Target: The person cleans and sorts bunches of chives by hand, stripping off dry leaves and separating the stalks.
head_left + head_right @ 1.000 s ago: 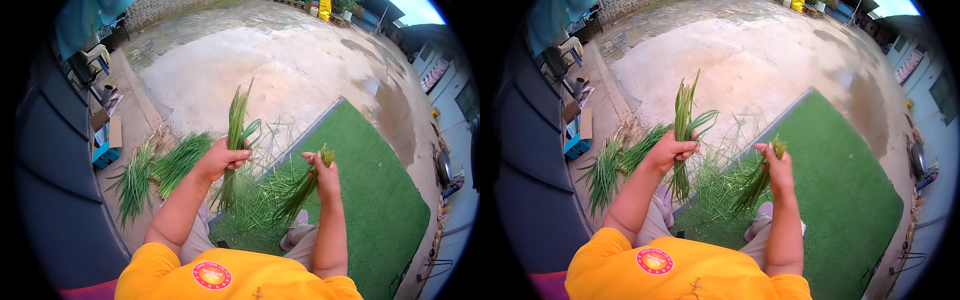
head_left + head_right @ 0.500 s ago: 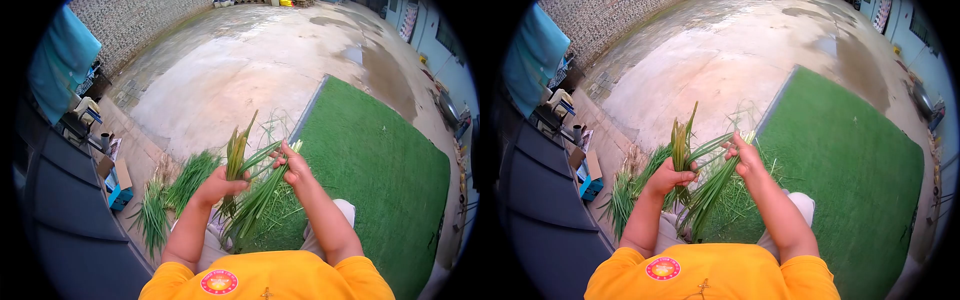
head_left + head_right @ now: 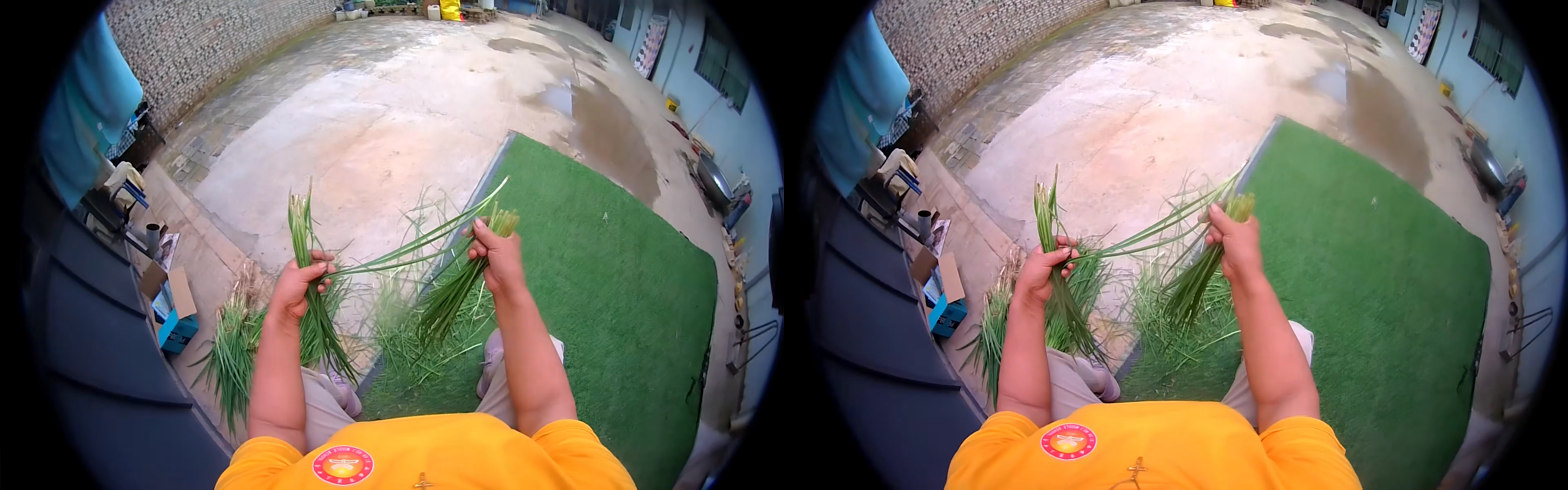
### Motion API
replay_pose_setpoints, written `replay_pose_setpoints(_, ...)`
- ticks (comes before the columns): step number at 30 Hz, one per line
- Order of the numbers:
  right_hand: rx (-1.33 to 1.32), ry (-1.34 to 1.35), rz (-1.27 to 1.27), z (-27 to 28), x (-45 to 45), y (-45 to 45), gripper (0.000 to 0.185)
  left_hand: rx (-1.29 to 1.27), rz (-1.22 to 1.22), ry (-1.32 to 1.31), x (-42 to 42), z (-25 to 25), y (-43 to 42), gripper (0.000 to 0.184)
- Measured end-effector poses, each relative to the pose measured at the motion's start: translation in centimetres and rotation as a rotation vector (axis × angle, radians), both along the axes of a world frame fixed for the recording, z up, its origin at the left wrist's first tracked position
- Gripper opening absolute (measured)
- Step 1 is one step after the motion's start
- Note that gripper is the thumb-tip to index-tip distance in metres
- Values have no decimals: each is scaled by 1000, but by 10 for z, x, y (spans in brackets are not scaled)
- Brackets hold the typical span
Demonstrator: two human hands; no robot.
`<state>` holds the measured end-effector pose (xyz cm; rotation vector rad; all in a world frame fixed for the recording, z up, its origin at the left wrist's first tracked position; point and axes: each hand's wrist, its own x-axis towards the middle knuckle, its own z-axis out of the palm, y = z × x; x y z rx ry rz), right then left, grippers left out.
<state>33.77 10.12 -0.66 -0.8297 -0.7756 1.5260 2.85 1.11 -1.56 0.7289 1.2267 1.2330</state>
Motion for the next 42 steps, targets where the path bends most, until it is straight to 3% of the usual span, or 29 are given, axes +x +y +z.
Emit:
replay_pose_setpoints(2, 38, -17, 8, 5, 10, -4, 11, -16, 242, 32, -5, -1, 0, 16)
replay_pose_setpoints(7, 90, -45, 16, 13, 30, -5, 11, 92, 432, -33, -61, -20, 7, 14)
replay_pose_setpoints(9, 91, -64, 49, 16, 35, -6, 11, 150, 641, -195, -74, -19, 6, 14)
replay_pose_setpoints(12, 70, -163, 154, 12, 36, -8, 12, 205, 674, -254, -80, -13, 2, 14)
replay_pose_setpoints(16, 37, -236, 318, 8, 13, -24, 12, 279, 357, -276, -22, 8, 1, 17)
replay_pose_setpoints(20, -2, -265, 491, 2, -16, -43, 13, 189, 70, -210, 45, 11, -3, 13)
replay_pose_setpoints(24, -72, -187, 580, -7, -36, -55, 12, 151, -33, -229, 86, 9, -5, 13)
replay_pose_setpoints(26, -95, -111, 625, -9, -41, -58, 13, 101, -214, -101, 91, 3, -3, 18)
replay_pose_setpoints(31, -121, -166, 581, -9, -45, -59, 18, 69, -177, -63, 89, 2, -4, 21)
replay_pose_setpoints(36, -39, -240, 309, -8, -44, -51, 31, 134, -116, 97, 92, -2, -6, 20)
replay_pose_setpoints(42, 3, -152, 265, -14, -43, -51, 14, 287, -128, 256, 103, -20, -6, 21)
